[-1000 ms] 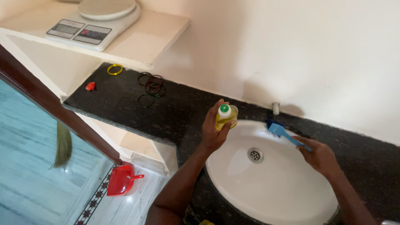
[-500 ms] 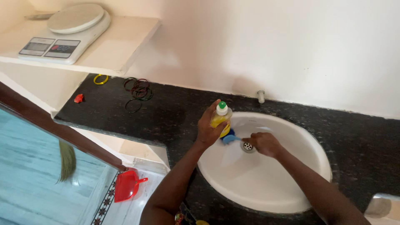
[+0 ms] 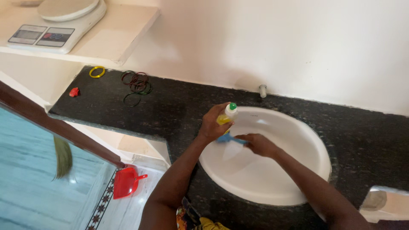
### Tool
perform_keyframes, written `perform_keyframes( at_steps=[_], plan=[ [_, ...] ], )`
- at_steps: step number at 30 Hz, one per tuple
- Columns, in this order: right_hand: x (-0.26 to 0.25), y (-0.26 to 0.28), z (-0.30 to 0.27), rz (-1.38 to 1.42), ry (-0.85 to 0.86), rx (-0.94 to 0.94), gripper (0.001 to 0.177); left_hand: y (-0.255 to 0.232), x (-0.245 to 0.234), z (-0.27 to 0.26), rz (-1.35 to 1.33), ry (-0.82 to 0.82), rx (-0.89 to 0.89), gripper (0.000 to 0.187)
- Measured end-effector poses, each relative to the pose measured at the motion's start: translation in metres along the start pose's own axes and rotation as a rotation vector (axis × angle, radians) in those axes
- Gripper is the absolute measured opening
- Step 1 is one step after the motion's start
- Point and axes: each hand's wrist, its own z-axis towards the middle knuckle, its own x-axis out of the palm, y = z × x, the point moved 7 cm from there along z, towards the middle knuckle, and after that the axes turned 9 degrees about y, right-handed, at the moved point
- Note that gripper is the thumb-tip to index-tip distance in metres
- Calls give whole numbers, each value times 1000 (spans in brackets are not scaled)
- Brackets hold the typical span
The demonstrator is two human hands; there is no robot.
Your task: The person scrubs a white sink basin using a blue brush while holding a yellow bottle of liquid soap. The person repeatedly applies soap to the brush and scrubs the interior surface of the sink.
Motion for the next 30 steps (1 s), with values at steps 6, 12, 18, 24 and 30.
perform_keyframes(
  at_steps=[6,12,18,24,30],
  plan=[
    [-35,-37,-11,101,-104,195,41,-5,-8,0,-40,-19,1,68],
    [15,-4,-11,510,275,215,38,-3,-5,1,12,5,-22,66],
    [-10,-26,-12,422,165,251,40,2,-11,0,-9,-3,-38,66],
    [28,-5,-9,553,331,176,39,1,-14,0,9,-27,-37,67],
    [28,1,-8,581,327,188,43,1,-14,-1,-57,-27,-19,68]
  ],
)
